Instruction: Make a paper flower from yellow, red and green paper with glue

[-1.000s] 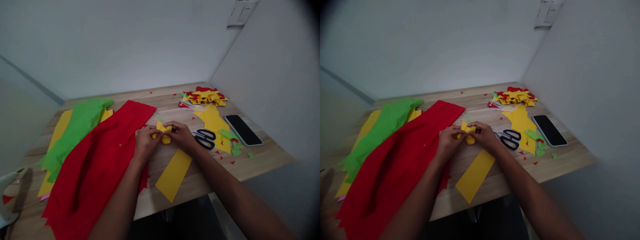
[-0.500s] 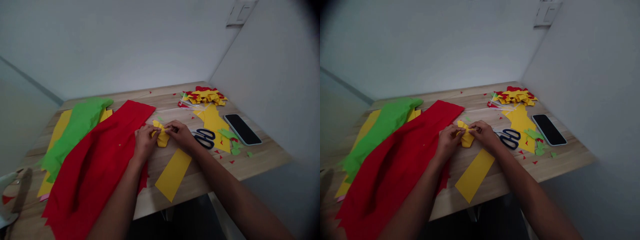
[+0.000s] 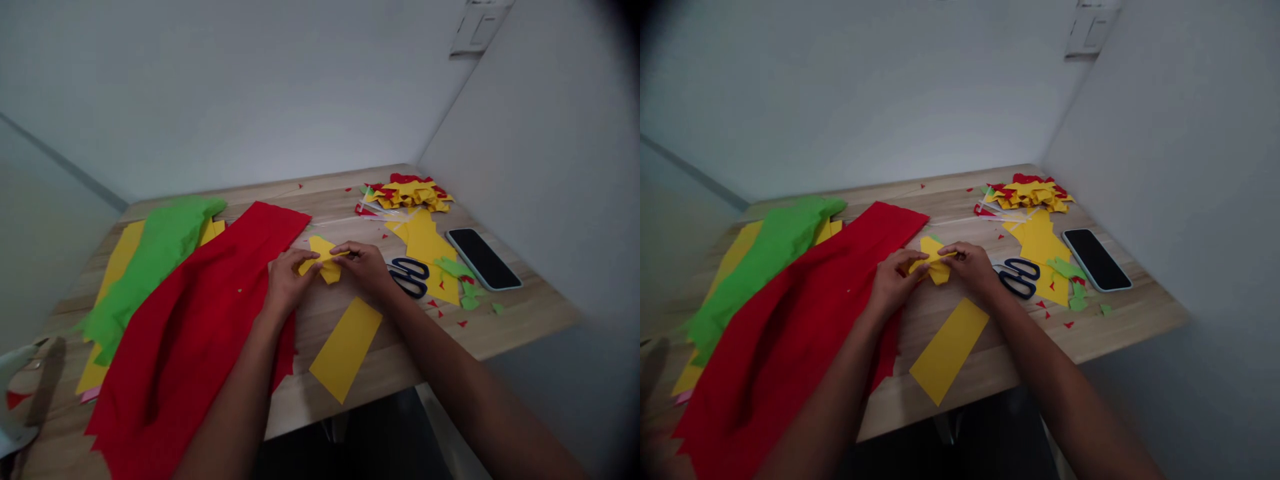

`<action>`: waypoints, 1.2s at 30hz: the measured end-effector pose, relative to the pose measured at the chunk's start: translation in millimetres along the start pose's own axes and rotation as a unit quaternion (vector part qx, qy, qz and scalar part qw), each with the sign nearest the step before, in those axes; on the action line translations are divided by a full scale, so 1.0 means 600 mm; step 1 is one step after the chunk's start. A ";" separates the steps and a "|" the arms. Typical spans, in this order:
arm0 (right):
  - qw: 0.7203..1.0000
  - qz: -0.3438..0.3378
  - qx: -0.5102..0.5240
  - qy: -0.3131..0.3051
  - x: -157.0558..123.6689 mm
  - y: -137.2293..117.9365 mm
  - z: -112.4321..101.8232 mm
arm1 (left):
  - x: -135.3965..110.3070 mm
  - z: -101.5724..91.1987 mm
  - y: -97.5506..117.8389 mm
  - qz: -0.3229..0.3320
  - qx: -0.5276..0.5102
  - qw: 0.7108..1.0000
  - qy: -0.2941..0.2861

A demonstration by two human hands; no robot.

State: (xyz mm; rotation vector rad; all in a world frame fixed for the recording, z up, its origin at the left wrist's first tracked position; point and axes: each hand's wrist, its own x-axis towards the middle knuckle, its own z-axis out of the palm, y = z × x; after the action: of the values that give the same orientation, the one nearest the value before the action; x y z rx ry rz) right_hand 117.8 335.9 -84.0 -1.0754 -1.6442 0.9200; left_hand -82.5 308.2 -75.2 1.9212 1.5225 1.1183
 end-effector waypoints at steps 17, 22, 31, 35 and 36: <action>1.000 -0.005 0.010 -0.003 -0.003 -0.005 0.010 | -0.008 0.005 0.007 0.048 0.156 0.986 0.014; 1.000 -0.001 0.018 -0.009 -0.003 -0.005 0.012 | -0.009 0.006 0.012 0.065 0.177 0.982 0.003; 1.000 0.014 0.005 -0.007 -0.003 -0.002 0.014 | -0.009 0.007 0.017 0.067 0.191 0.979 -0.017; 1.000 0.011 0.000 -0.006 -0.004 -0.003 0.013 | -0.009 0.009 0.015 0.063 0.189 0.980 -0.019; 1.000 0.009 -0.007 -0.005 -0.004 -0.003 0.013 | -0.009 0.009 0.014 0.061 0.187 0.980 -0.016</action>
State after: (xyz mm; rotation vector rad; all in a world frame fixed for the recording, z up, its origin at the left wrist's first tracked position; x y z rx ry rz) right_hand 110.6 332.1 -85.1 -1.0993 -1.6533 0.9282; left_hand -73.5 301.3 -73.4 2.2941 1.7137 0.8909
